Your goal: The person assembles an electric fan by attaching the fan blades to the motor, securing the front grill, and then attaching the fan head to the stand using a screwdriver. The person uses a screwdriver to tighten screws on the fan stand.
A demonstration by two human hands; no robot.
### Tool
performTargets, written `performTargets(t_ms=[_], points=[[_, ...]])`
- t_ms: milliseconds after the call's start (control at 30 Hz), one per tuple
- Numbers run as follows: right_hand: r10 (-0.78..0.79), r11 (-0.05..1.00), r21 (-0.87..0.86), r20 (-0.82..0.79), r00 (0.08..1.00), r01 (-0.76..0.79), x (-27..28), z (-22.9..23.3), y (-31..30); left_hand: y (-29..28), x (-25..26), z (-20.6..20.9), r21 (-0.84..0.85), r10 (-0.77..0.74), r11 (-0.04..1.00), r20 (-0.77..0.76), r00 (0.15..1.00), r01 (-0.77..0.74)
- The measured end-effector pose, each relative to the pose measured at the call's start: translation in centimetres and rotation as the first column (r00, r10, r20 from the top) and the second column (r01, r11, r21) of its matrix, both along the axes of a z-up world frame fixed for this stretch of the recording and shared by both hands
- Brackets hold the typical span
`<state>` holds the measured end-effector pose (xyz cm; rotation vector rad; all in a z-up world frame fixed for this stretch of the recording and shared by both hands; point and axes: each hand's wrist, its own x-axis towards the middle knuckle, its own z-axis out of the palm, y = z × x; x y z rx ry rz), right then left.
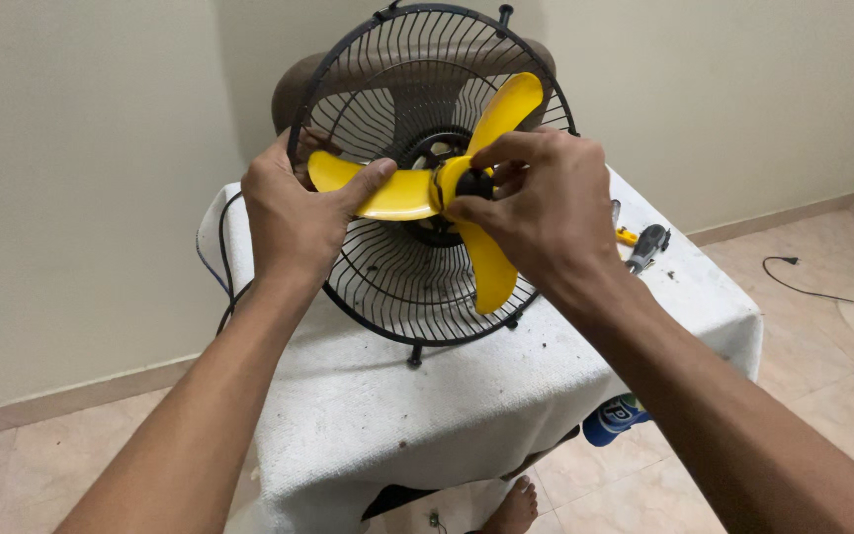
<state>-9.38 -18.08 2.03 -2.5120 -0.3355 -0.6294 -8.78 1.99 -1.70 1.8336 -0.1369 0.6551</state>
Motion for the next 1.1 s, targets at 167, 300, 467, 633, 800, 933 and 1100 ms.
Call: performTargets(t_ms=[167, 300, 467, 633, 800, 933, 1100], points=[[0.164, 0.986, -0.015, 0.170, 0.972, -0.164, -0.3, -0.2, 0.3, 0.0, -0.1, 0.0, -0.021, -0.015, 1.000, -0.013, 1.000, 0.015], [-0.077, 0.992, 0.086, -0.175, 0.982, 0.093, -0.4, 0.5, 0.2, 0.0, 0.0, -0.1, -0.016, -0.001, 1.000, -0.021, 1.000, 0.001], [-0.074, 0.993, 0.071, -0.209, 0.975, 0.091, 0.0, 0.3, 0.0, 0.1, 0.0, -0.1, -0.016, -0.006, 1.000, -0.002, 1.000, 0.006], [0.354, 0.935, -0.129, 0.412, 0.839, -0.331, 0.5, -0.4, -0.5, 0.0, 0.0, 0.0, 0.009, 0.003, 1.000, -0.064, 0.998, -0.002], [-0.166, 0.982, 0.050, -0.222, 0.961, 0.182, 0.2, -0.2, 0.0, 0.0, -0.1, 0.0, -0.031, -0.019, 0.999, 0.014, 1.000, 0.019], [0.028, 0.998, 0.061, -0.008, 1.000, -0.028, -0.1, 0.2, 0.3, 0.1, -0.3, 0.1, -0.025, 0.005, 1.000, -0.035, 0.999, -0.006], [-0.010, 0.997, 0.082, 0.017, 1.000, 0.008, 0.0, 0.4, 0.1, 0.1, -0.2, 0.4, -0.004, 0.032, 0.999, -0.073, 0.997, -0.032]])
